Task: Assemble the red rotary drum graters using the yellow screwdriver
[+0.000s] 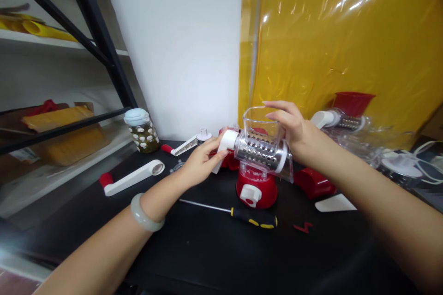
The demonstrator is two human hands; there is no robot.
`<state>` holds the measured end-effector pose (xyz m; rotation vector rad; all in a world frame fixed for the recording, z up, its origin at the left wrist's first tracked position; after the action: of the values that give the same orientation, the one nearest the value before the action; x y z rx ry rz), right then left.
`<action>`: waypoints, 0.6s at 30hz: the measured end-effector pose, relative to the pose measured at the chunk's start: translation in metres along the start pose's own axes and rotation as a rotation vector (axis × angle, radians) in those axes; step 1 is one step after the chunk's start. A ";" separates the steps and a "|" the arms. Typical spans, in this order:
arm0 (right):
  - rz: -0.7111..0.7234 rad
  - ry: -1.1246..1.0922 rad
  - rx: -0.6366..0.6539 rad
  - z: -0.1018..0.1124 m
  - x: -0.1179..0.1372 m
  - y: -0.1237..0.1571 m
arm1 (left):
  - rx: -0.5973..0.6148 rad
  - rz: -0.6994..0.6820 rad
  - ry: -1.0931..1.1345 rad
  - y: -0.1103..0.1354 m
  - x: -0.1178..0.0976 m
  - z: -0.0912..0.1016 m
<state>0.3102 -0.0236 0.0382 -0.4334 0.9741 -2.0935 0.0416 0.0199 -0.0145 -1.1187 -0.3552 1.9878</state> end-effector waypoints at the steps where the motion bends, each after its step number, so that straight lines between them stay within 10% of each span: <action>1: 0.011 -0.007 -0.002 -0.002 -0.004 0.001 | 0.004 0.003 -0.004 -0.001 -0.001 -0.002; 18: 0.086 0.073 -0.096 -0.006 -0.021 0.008 | -0.019 0.002 0.085 -0.005 0.005 -0.010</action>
<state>0.3240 -0.0080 0.0280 -0.3591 1.1202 -2.0029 0.0508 0.0255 -0.0209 -1.2120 -0.3284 1.9354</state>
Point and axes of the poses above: each hand's wrist, its own y-axis away from the middle knuckle, its own z-axis out of the back of the hand, x = y × z, the point moved 1 cm from there along -y, towards the middle knuckle, and after that the axes turned 1 degree about z, right-handed, at the moved point
